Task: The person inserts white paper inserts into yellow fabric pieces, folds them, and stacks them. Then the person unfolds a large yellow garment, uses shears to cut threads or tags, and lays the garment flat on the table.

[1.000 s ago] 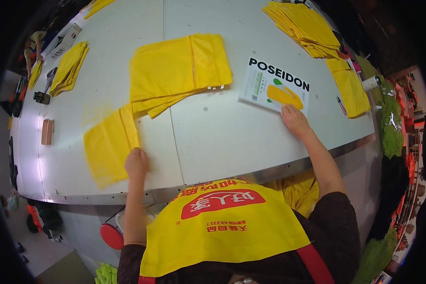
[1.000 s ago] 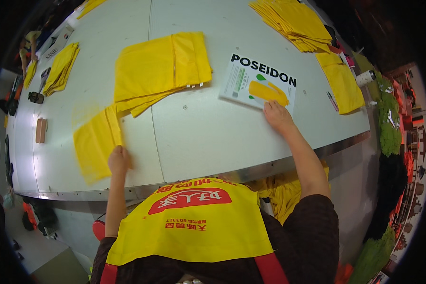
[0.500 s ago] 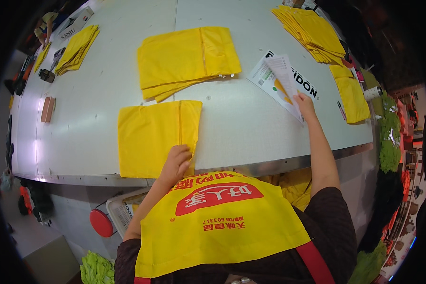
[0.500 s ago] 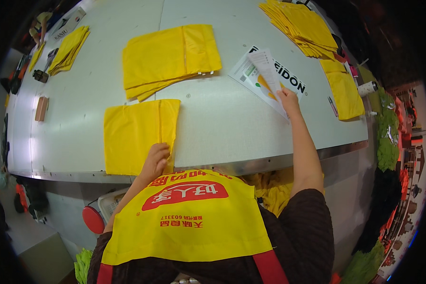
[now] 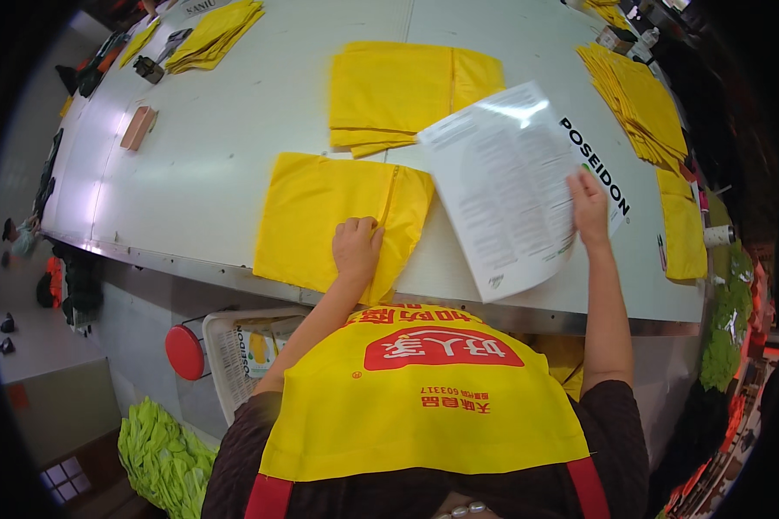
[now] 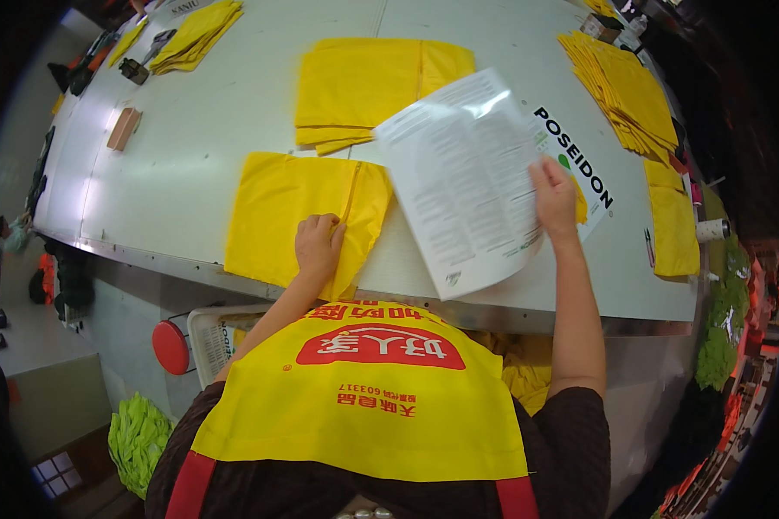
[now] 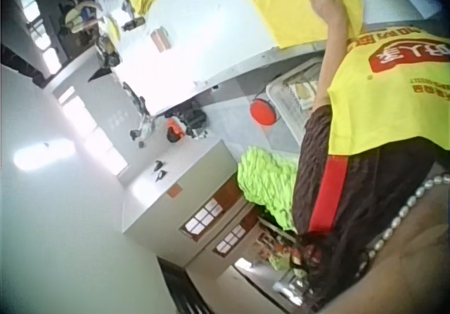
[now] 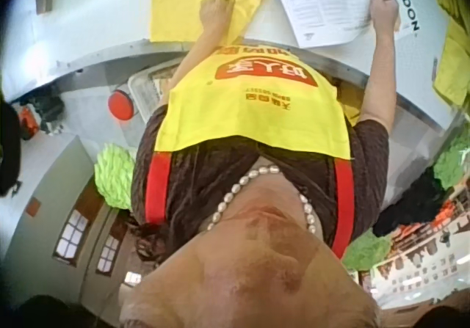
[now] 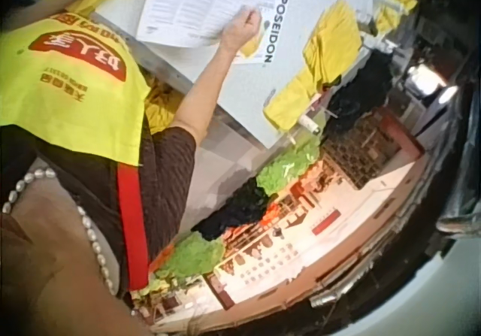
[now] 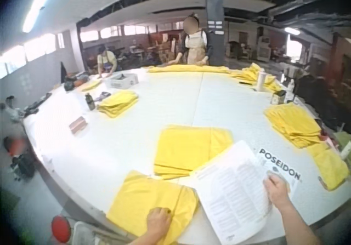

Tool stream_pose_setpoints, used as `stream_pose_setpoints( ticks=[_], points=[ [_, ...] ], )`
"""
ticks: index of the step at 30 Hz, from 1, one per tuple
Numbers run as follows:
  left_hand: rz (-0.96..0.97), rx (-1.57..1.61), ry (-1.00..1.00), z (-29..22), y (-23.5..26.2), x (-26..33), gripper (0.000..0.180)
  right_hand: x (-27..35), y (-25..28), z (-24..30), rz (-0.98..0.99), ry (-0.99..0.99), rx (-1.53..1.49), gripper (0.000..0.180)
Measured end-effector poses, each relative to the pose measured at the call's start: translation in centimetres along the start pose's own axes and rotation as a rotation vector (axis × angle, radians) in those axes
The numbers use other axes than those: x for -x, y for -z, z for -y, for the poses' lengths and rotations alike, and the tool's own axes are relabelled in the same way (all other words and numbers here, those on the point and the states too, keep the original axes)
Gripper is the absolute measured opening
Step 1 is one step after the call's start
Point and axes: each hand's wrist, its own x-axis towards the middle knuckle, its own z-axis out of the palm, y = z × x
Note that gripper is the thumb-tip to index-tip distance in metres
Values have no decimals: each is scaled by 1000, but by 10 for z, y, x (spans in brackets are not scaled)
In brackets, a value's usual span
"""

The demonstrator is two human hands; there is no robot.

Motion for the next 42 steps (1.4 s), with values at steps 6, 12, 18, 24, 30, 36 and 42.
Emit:
stream_pose_setpoints(
  ticks=[6, 12, 18, 24, 30, 36, 42],
  points=[
    [9, 189, 211, 13, 0, -6, 15, 14, -44, -16, 366, -87, 252, 25],
    [-77, 493, 303, 9, 25, -24, 15, -14, -48, -10, 496, -56, 262, 27],
    [-9, 477, 233, -3, 10, -22, 15, -26, -96, -7, 948, 0, 404, 28],
    [76, 483, 195, -18, 4, -14, 13, -42, -160, -5, 959, -18, 288, 30],
    [105, 460, 55, -18, -9, -15, 15, -22, -223, -4, 843, 25, 135, 31],
    [126, 424, 131, -8, -10, -11, 16, -41, -157, 10, 811, -712, -143, 42],
    [120, 461, 147, -11, -16, -13, 16, 36, -110, -13, 946, -796, -245, 26]
  ],
)
